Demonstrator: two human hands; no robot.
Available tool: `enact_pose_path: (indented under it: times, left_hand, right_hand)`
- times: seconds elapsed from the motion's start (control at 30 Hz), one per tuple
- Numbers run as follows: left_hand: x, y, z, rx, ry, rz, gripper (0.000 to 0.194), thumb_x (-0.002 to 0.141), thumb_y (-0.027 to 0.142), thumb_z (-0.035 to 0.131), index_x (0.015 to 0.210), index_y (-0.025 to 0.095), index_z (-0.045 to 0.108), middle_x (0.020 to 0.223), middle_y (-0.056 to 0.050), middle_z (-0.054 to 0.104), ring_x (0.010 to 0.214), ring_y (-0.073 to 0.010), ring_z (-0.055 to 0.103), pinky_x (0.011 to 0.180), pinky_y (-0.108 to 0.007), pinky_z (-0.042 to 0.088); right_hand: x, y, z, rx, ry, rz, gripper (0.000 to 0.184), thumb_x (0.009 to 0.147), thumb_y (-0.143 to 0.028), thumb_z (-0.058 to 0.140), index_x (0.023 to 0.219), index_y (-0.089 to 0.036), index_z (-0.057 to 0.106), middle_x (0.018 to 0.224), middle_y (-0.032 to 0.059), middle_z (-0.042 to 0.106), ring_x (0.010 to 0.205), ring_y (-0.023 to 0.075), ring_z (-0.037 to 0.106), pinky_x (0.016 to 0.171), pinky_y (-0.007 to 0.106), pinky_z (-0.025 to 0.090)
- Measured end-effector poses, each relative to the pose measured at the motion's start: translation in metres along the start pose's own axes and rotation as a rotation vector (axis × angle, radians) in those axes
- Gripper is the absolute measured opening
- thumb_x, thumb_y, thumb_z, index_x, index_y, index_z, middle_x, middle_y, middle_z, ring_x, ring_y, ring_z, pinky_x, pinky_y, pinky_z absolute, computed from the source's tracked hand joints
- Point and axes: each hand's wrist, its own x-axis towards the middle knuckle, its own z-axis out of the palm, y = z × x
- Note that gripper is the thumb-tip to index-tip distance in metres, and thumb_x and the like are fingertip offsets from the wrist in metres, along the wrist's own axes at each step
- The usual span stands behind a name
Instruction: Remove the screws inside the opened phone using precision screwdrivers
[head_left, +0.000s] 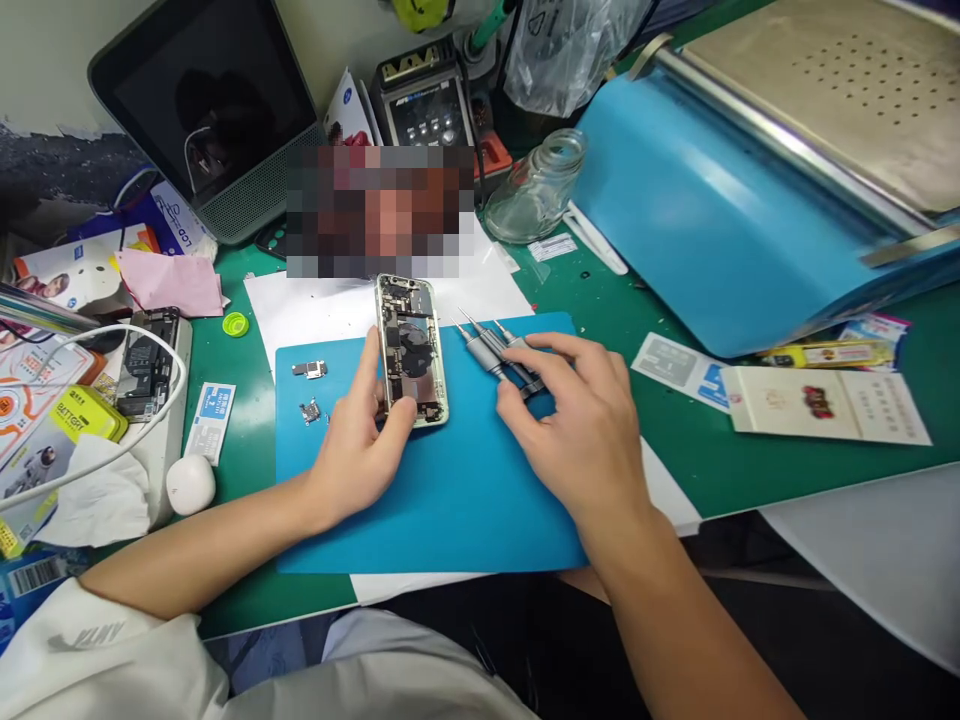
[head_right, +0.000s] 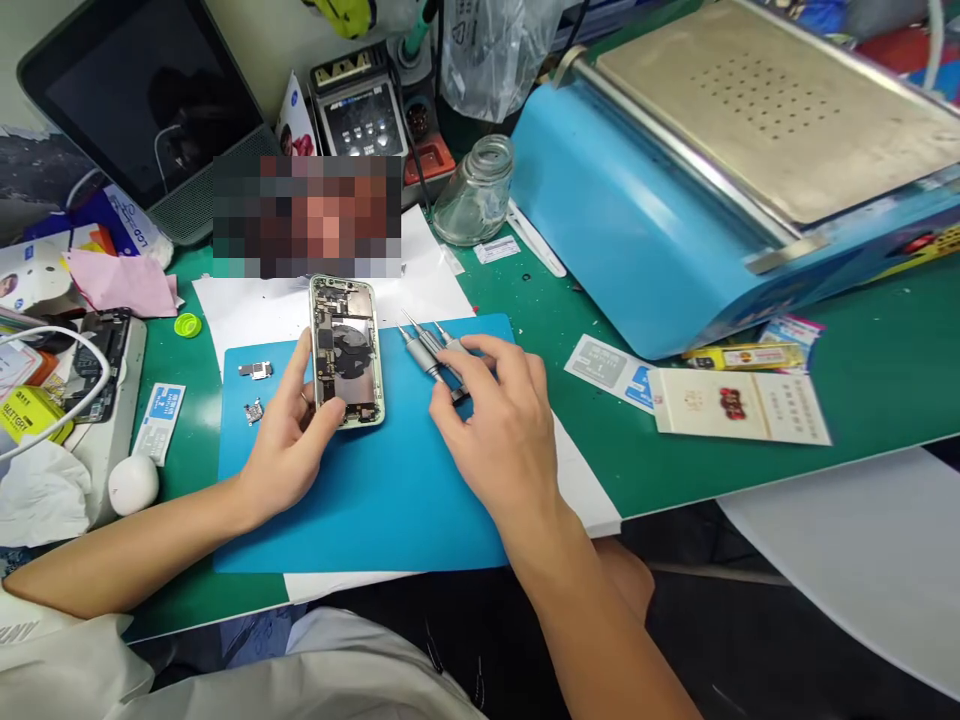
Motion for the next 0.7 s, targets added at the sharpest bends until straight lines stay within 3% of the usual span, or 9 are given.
enact_pose_path:
  times: [0.1,0.3,0.37,0.53,0.6,0.7]
  left_hand:
    - [-0.004,0.003,0.0,0.149,-0.007,0.021,0.083,0.098,0.049,0.058,0.165,0.028,0.013,0.132,-0.01,0.065,0.128,-0.0343,0.058,0.11,-0.046,0.046]
    - [-0.008,0.012,0.003,0.524,-0.127,0.111,0.08,0.103,0.044,0.043,0.165,0.019,0.0,0.147,-0.019,0.053,0.13,-0.0385,0.049,0.11,-0.055,0.037]
    - [-0.007,0.012,0.004,0.633,-0.127,0.145,0.08,0.103,0.044,0.042,0.165,0.018,-0.001,0.152,-0.02,0.048,0.139,-0.0404,0.04,0.113,-0.059,0.031]
    - [-0.007,0.007,0.004,0.795,-0.09,0.237,0.096,0.099,0.056,0.051,0.163,0.02,-0.011,0.17,-0.021,0.008,0.158,-0.0393,-0.006,0.124,-0.065,0.006]
    - [-0.007,0.005,0.004,0.817,-0.103,0.229,0.098,0.099,0.058,0.049,0.162,0.02,-0.015,0.17,-0.022,-0.002,0.158,-0.0381,-0.01,0.125,-0.065,0.005]
    - [-0.007,0.002,0.004,0.854,-0.138,0.195,0.097,0.1,0.06,0.046,0.162,0.018,-0.015,0.17,-0.023,-0.004,0.158,-0.0377,-0.009,0.126,-0.064,0.009]
  right_hand:
    - [0.0,0.0,0.0,-0.011,0.003,0.003,0.022,0.09,-0.024,0.063,0.111,-0.022,0.071,0.116,0.013,0.068,0.101,0.0321,0.063,0.079,0.046,0.056]
    - [-0.002,0.003,-0.001,0.024,-0.01,-0.008,0.023,0.091,-0.025,0.063,0.113,-0.027,0.069,0.115,0.012,0.066,0.103,0.0328,0.062,0.081,0.048,0.054]
    - [-0.002,0.004,0.0,0.03,-0.009,-0.011,0.023,0.091,-0.025,0.063,0.113,-0.027,0.069,0.116,0.0118,0.066,0.103,0.033,0.062,0.082,0.048,0.054]
    - [-0.003,0.004,0.0,0.034,-0.012,-0.011,0.022,0.092,-0.027,0.063,0.113,-0.025,0.069,0.115,0.0119,0.066,0.104,0.0323,0.062,0.085,0.048,0.054]
    - [-0.002,0.003,0.0,0.032,-0.028,-0.008,0.022,0.093,-0.028,0.062,0.113,-0.025,0.069,0.116,0.0122,0.066,0.105,0.0325,0.062,0.086,0.049,0.054]
    - [-0.002,0.003,-0.001,0.031,-0.059,-0.004,0.023,0.094,-0.031,0.061,0.114,-0.023,0.069,0.118,0.0141,0.066,0.106,0.0333,0.062,0.088,0.05,0.054]
